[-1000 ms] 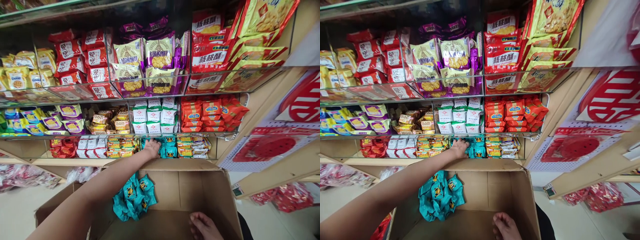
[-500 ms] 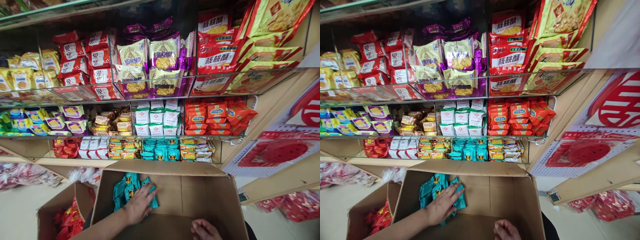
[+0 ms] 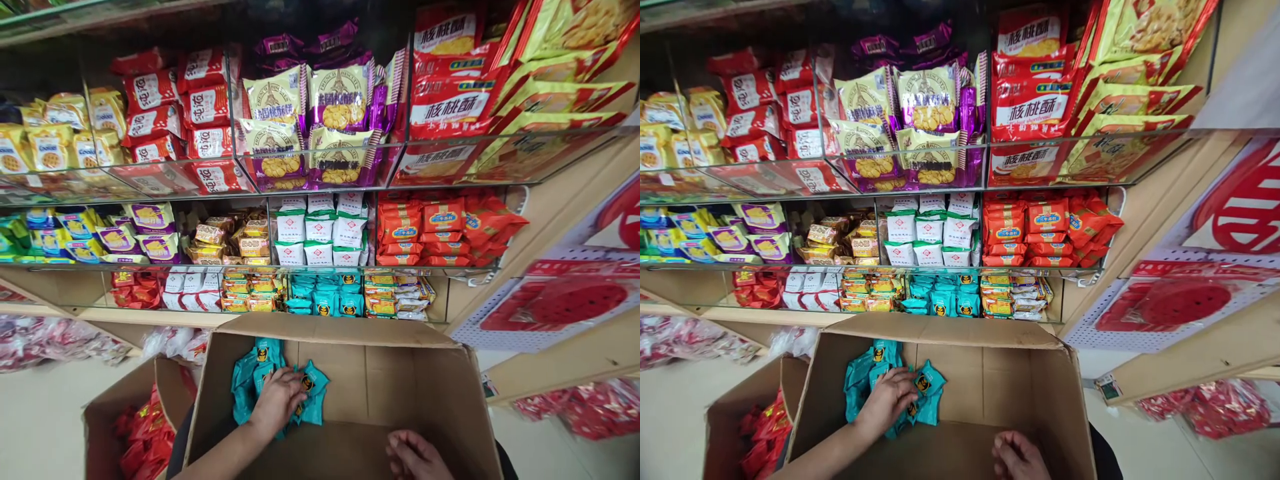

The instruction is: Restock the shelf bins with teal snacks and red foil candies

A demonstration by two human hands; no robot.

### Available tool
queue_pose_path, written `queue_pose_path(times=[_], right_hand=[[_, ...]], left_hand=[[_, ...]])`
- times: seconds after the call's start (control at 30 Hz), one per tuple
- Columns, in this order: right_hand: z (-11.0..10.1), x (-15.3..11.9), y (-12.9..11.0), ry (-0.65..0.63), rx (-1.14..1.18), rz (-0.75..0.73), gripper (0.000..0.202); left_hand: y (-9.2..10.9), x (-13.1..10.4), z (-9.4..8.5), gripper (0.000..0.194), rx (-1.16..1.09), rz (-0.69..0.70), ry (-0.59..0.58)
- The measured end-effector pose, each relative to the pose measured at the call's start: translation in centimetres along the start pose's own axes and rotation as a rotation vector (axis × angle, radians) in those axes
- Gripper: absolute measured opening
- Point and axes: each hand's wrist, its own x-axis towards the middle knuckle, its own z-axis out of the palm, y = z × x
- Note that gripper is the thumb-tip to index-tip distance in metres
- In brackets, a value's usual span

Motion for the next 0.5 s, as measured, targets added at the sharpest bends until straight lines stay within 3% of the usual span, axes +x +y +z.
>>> queue_pose_path(times=[0.07,0.13,0.2,0.27,0.37,0.43,0.5], right_hand=[[0.9,-0.6,-0.5,0.019,-0.115,-0.122,0.034],[2.5,-1.5,-1.5,0.037,-0.212,-0.320,0.031],[4.3,-2.3,-2.8,0.054,-0.253,-0.497,0.048],[5.9,-3.1,-4.2,0.052,-0.330,-0.645,0.062],[7.1,-3.9,-5.7,0.009,-0.386,-0.733,0.042],[7.1,-4.1,-6.1,0.013,-0.322,-0.648,0.033],[6.9,-4.3,-6.1,0.050,-0.213,-0.538,0.036]], left_hand=[[2.3,-0.4,-0.6,0.017,-0.399,-0.066,0.068],[5.1,-0.8,-0.8,0.021,-0.828,-0.234,0.069],[7.7,-0.9,-0.8,0.025,-1.199,-0.388,0.013],[9.6,-0.9,-0.7,0.027,-1.429,-0.479,-0.023],[11.0,-1.0,-1.0,0.030,-1.468,-0.533,-0.027],[11.3,-1.1,-1.4,0.034,-1.358,-0.507,-0.040],[11.4,-1.3,-1.7,0.035,-1.243,-0.435,-0.068]])
